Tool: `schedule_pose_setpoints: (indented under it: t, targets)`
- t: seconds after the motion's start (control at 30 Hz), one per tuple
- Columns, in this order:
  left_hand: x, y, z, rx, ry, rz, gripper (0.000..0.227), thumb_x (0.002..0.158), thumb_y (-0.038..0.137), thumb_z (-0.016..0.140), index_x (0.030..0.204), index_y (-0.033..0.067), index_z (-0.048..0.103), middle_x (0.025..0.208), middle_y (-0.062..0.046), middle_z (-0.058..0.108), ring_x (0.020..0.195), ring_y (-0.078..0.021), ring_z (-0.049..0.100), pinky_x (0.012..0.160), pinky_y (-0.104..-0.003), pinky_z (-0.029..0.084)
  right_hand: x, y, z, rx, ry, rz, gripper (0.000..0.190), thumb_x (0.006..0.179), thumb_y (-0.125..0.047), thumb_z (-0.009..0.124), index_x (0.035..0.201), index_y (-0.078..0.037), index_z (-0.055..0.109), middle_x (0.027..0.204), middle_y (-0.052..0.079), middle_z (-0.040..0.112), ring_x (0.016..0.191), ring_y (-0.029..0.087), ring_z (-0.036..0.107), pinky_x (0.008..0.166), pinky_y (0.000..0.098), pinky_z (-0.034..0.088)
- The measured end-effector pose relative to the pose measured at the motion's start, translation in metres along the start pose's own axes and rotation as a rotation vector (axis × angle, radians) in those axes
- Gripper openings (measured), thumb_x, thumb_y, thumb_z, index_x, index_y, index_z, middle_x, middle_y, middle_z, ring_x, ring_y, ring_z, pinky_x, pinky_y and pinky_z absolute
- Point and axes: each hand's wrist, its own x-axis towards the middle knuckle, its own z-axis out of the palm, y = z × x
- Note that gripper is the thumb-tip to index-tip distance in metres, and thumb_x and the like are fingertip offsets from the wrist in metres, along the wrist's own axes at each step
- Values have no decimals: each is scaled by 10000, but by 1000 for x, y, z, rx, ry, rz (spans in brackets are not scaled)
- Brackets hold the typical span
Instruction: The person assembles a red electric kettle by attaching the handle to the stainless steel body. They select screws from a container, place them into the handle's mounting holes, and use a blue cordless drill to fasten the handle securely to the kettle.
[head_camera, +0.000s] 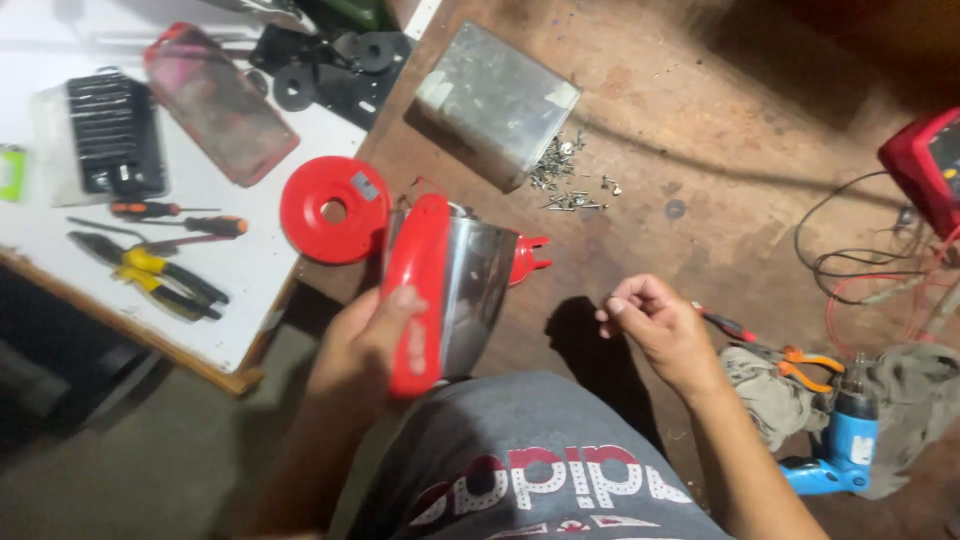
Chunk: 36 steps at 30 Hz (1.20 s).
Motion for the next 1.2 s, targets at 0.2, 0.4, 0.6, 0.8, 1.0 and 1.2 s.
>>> schedule_pose_setpoints:
  t: [0.2, 0.4, 0.6, 0.8, 1.0, 1.2]
  targets:
    - [-34, 10, 40, -353, 108, 24, 521, 1170, 484, 691, 1082, -29, 718, 714, -120, 654, 590, -237, 716, 609, -388, 660, -58, -45, 37, -72, -134, -143, 88, 1103, -71, 790, 1149, -11, 745, 1262, 191, 930, 1105, 220, 835, 1036, 447, 655]
    - [-44, -29, 63, -635, 106, 7, 556, 1149, 564, 720, 1077, 14, 684, 741, -100, 669, 663, -249, 747, 692, -430, 694, -82, -53, 39, -113, -258, -369, 101, 1064, -88, 820, 1066, -22, 742, 1663, 275, 739, 1552, 408, 707, 1232, 556, 546]
    - [-45, -103, 75, -752, 75, -160, 623, 1099, 656, 774, 1164, 40, 714, 890, -100, 716, 800, -288, 774, 826, -546, 691, -119, -48, 24, -59, -342, -359, 77, 1079, -65, 800, 1063, -15, 742, 1756, 269, 665, 1694, 404, 536, 1335, 554, 433]
    - [-22, -164, 79, -871, 68, -229, 593, 1102, 607, 817, 1215, 38, 691, 946, -93, 715, 832, -260, 776, 865, -520, 695, -133, -57, 8, -238, -398, -399, 129, 1076, -122, 816, 1013, -44, 736, 1642, 248, 776, 1574, 455, 681, 1264, 627, 506]
    - [-39, -152, 99, -870, 108, -181, 583, 1113, 631, 785, 1201, 69, 656, 967, -88, 686, 826, -253, 754, 867, -482, 681, -137, -64, 2, -358, -407, -387, 149, 1058, -147, 841, 1024, -37, 747, 1623, 254, 779, 1508, 498, 713, 1222, 644, 544]
    - [-50, -154, 109, -847, 189, -151, 630, 1105, 710, 736, 1231, 94, 684, 987, -86, 706, 858, -262, 773, 896, -510, 686, -135, -79, -1, -450, -440, -474, 142, 1072, -171, 826, 1044, -59, 743, 1556, 230, 820, 1448, 491, 753, 1218, 671, 540]
